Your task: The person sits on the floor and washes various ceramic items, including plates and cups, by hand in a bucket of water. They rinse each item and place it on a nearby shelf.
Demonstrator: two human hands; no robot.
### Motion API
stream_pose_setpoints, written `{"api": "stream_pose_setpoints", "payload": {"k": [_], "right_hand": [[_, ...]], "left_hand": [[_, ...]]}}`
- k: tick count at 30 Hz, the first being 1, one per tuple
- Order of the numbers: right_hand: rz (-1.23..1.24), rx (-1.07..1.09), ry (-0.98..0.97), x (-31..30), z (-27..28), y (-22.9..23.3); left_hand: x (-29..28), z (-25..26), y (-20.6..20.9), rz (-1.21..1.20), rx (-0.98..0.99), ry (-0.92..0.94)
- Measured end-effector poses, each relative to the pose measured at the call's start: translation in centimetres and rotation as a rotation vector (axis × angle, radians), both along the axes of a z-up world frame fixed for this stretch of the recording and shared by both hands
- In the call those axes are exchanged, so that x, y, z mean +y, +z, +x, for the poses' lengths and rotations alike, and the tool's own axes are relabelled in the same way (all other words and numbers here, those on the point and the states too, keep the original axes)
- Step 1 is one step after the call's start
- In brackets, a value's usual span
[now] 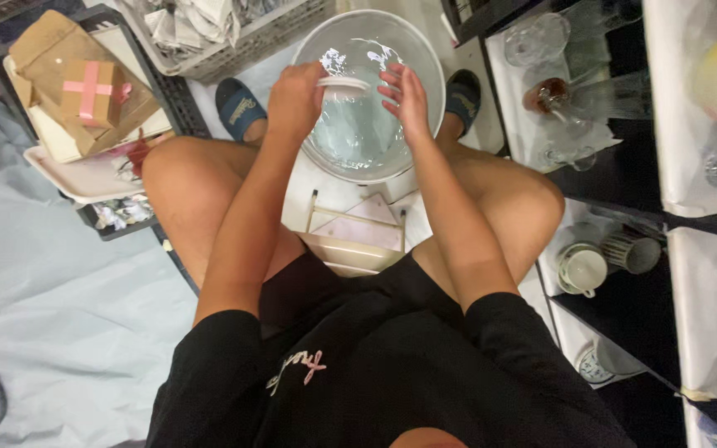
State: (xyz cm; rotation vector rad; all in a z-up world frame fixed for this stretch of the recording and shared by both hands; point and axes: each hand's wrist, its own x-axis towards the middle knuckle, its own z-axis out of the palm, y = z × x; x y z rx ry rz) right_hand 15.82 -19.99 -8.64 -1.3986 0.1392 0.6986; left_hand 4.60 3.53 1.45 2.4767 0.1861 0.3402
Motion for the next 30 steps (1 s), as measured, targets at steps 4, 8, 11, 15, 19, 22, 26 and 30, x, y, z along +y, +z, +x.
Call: {"api": "stream_pose_setpoints", "payload": {"k": [4, 8, 11, 15, 19, 22, 26, 30], "right_hand": [[-0.054, -0.047, -0.011, 0.7, -0.8, 1.4], [-0.294, -0.64, 0.063, 1.3, -1.9, 4.1], [-0.275, -0.962, 0.079, 1.3, -2.7, 5.3], [-0.459, -0.675, 0.254, 2.1, -1.2, 4.7], [-0.395, -0.475, 0.21, 2.5, -0.7, 2.5], [-0.304, -0.468, 0.199, 2.5, -0.7, 1.4], [-0.388, -0.338, 0.246, 2.2, -0.9, 1.4], [-0.34, -0.356, 0.236, 2.4, -1.0, 1.2]], "left_hand": [[0.4, -0.9, 1.1, -0.045, -0.023, -0.039], [0.2, -0.9, 1.7, 0.038, -0.031, -0.067], [0.4, -1.4, 2.4, -0.019, -0.108, -0.103], [0.5, -1.0, 3.8, 0.034, -0.126, -0.099], [0.6, -0.8, 4.4, 0.027, -0.181, -0.067], [0.7, -1.0, 4.1, 0.054, -0.162, -0.092], [0.3, -0.8, 3.3, 0.004, -0.08, -0.095], [-0.6, -0.4, 2.8, 0.024, -0.055, -0.095]]}}
